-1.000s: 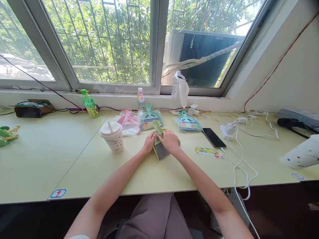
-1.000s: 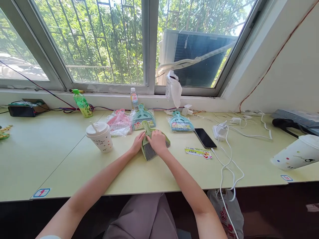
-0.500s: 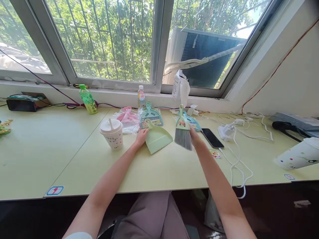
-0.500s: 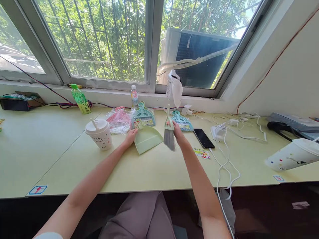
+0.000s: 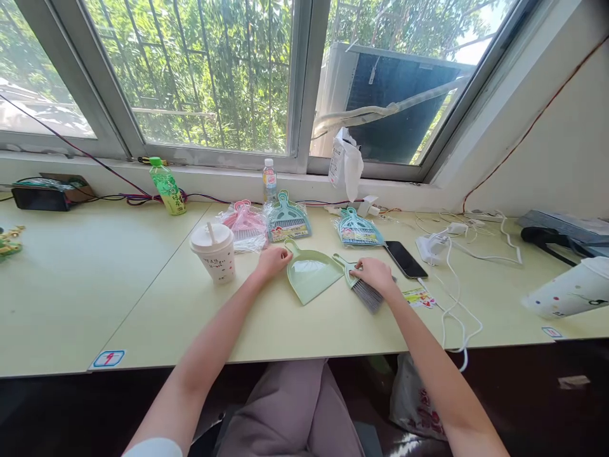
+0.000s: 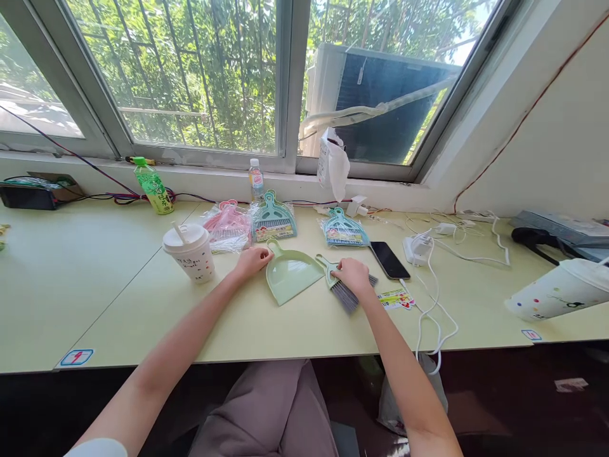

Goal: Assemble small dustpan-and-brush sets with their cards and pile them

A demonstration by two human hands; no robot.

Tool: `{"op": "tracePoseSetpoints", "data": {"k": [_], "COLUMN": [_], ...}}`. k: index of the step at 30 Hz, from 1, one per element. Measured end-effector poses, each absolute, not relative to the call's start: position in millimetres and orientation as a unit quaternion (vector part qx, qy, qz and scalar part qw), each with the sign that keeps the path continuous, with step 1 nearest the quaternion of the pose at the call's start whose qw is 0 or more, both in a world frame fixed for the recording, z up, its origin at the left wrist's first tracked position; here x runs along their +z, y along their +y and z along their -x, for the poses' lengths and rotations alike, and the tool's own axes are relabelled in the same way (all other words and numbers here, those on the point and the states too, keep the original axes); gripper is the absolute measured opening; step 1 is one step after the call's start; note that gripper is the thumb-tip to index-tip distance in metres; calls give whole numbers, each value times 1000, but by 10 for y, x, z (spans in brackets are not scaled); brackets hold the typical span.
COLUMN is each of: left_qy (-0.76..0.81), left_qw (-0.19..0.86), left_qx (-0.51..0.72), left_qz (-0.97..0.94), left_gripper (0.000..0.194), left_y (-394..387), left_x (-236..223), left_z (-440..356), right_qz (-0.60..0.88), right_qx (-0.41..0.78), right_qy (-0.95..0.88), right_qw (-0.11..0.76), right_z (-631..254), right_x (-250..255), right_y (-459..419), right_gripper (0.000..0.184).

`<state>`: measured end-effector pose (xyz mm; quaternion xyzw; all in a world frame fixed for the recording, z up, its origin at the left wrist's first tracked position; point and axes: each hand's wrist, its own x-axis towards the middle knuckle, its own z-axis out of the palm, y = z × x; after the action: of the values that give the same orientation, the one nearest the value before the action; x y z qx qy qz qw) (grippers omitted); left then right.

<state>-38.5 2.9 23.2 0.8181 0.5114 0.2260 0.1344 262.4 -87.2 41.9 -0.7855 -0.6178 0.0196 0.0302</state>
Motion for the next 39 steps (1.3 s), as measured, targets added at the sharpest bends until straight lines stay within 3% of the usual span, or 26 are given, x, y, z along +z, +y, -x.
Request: {"op": "tracePoseSetpoints", "data": {"k": [5,10,12,16,19,23,26,32,35,39], "left_qy": [443,325,310,337,325,290,263,232,206,198], "left_qw": [199,352,334,205,217,308,280,86,-20,12], "left_qx": [221,191,241,401,422,351,336,271,229,207], "left_qz": [-846,-857,-857,-827,-818,-835,-860,-930,-951,-958], "left_gripper": [43,31,24,14,28,69,86,39,34,38], "left_y": [6,-92,-117,-86,-15,61,96,141,97,46], "left_x": [224,294,343,405,364,228,163,131,91,26], "left_z": [362,316,317,369,414,433,424,370,305,257], "right_qz": [788,739,701,661,661,664,654,621,602,603], "right_qx": [13,68,104,108,89,88,120,192,219,210], "right_qy": [-610,-656,-696,-741,-745,-742,-746,-749,-751,-754], "right_qw": [81,137,115,44,11,31,45,128,158,154], "right_z": [-2729,-2653,-2491,-2040,-1769,-1623,-1644,-1769,-1804,-1811], "right_x": [521,927,1038,998,850,716,664,502,429,403], "right_y": [-812,-738,-713,-668,-622,-547,-503,-464,-457,-460], "right_gripper": [27,26,23,21,19,21,19,17,17,16]}}
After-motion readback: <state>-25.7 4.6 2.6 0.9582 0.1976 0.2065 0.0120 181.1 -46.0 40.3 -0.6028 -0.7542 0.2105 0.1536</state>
